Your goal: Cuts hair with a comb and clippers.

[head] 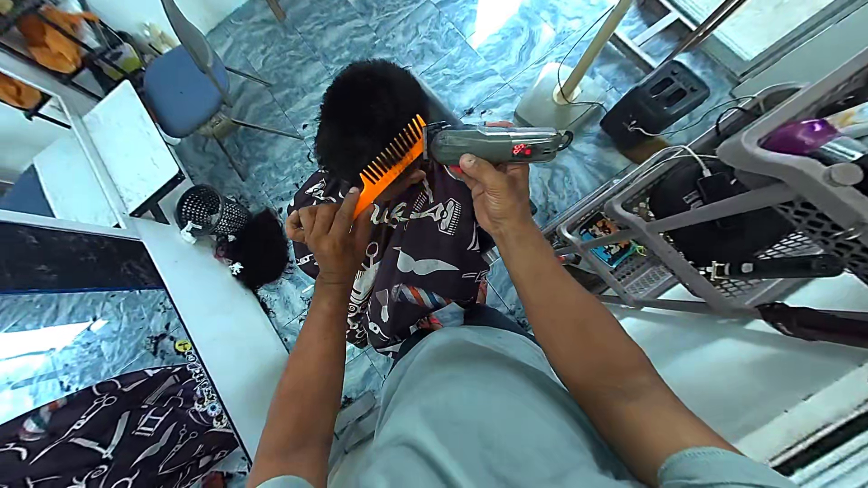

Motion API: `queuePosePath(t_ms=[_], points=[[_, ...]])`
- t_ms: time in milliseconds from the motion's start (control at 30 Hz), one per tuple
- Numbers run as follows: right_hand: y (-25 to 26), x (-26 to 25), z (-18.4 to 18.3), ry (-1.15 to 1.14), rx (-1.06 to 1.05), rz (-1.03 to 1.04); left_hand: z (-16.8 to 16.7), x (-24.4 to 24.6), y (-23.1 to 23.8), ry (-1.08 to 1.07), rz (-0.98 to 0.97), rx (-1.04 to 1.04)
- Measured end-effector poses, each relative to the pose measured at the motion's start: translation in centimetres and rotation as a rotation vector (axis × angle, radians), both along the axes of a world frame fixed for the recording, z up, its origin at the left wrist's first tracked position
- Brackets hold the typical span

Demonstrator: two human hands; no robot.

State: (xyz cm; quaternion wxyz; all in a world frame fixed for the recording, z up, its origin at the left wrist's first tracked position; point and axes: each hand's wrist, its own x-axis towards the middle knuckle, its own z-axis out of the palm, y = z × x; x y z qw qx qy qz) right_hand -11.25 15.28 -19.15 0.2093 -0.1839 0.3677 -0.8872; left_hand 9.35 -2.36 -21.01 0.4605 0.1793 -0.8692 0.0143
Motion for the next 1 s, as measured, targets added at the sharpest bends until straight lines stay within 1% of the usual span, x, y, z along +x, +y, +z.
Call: queuePosePath(t_ms=[133, 367, 500, 567, 600, 667, 733, 800, 867, 1000], points=[[-0.1, 0.7, 0.4, 0.053, -0.004, -0.022, 0.2, -0.1, -0.1, 0.030, -0.033, -0.005], [-1.0, 3.1, 1.4, 0.270, -0.006, -0.090, 0.1, -0.1, -0.2, 0.046, -0.068, 0.002], [-1.8, 4.9, 2.1, 0.376, 0.053, -0.127, 0.2, -0.1, -0.4, 0.054, -0.088, -0.007], [-2.0, 5.9, 2.5, 0.454, 0.087, -0.102, 0.0, 0.1, -0.5, 0.001, -0.125, 0.019], [-1.8, 6.3, 2.5, 0.472, 0.095, -0.086, -0.2, 0.5, -0.4, -0.083, -0.164, 0.052], [-0.4, 6.5, 2.0, 0.407, 0.110, -0.096, -1.4, 1.5, -0.4, -0.304, -0.279, 0.113], [1.3, 5.6, 1.0, 0.243, 0.091, -0.130, -3.4, 2.3, -0.9, -0.371, -0.314, 0.120], [2.5, 4.4, 0.0, 0.117, 0.094, -0.169, -4.4, 2.8, -1.3, -0.322, -0.250, 0.118], [2.9, 3.7, -0.4, 0.049, 0.081, -0.178, -4.2, 2.6, -1.7, -0.227, -0.185, 0.115], [2.0, 3.4, -0.2, 0.056, 0.044, -0.144, -2.6, 1.3, -2.6, -0.084, -0.111, 0.043]])
